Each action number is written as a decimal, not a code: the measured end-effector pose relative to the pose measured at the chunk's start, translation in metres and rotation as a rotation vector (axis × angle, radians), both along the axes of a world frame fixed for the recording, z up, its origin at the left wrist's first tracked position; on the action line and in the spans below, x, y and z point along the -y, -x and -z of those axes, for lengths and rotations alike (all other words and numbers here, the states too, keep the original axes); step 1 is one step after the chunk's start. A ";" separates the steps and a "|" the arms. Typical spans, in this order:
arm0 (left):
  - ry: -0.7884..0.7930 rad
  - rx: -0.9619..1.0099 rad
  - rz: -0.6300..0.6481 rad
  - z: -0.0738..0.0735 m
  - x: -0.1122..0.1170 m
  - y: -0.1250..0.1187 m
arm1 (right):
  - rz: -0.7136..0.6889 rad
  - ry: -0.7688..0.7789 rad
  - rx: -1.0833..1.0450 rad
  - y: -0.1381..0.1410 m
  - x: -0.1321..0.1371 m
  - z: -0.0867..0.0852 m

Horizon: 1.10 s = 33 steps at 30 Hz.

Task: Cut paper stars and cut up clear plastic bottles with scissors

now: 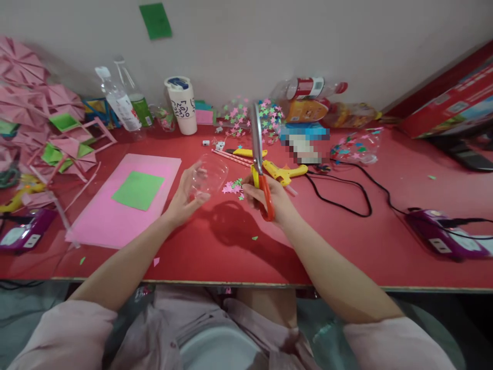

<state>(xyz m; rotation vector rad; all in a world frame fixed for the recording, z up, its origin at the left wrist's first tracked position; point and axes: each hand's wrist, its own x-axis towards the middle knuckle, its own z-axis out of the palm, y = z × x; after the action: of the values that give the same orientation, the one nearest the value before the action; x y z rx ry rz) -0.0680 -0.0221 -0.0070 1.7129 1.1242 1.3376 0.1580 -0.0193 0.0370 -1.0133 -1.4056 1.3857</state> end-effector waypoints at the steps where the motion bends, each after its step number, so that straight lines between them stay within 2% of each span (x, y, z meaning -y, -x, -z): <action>1: 0.025 0.028 0.016 0.000 -0.001 0.000 | 0.006 0.000 0.048 0.001 0.000 -0.002; 6: 0.195 0.337 0.154 -0.001 -0.005 -0.001 | -0.013 0.021 0.147 0.007 -0.008 -0.010; 11: 0.316 0.391 0.189 -0.003 -0.004 0.000 | 0.088 -0.033 0.175 0.000 -0.012 0.005; 13: 0.280 0.375 0.175 -0.003 -0.004 0.002 | 0.102 -0.064 0.288 -0.006 -0.011 0.012; 16: 0.136 0.262 0.110 -0.005 -0.004 0.006 | 0.107 -0.120 0.463 -0.013 -0.012 0.016; 20: -0.045 -0.015 -0.049 -0.007 -0.004 0.012 | 0.053 -0.160 0.649 -0.016 -0.011 0.010; 22: -0.139 -0.112 -0.130 -0.007 -0.005 0.014 | 0.068 -0.190 0.788 -0.016 -0.009 0.006; 27: -0.324 -0.205 -0.247 -0.005 -0.006 0.016 | 0.108 -0.324 1.061 -0.013 -0.006 0.000; 30: -0.309 -0.170 -0.241 -0.008 -0.003 0.013 | 0.075 -0.347 1.125 -0.012 -0.003 0.000; 33: -0.113 0.049 -0.125 -0.012 -0.001 0.008 | 0.027 -0.311 1.093 -0.011 -0.001 0.000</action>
<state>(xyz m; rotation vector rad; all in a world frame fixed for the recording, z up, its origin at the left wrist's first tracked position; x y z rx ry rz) -0.0762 -0.0208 0.0054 1.7030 1.1640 1.5384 0.1690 -0.0181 0.0374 -1.6545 -2.2581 0.4899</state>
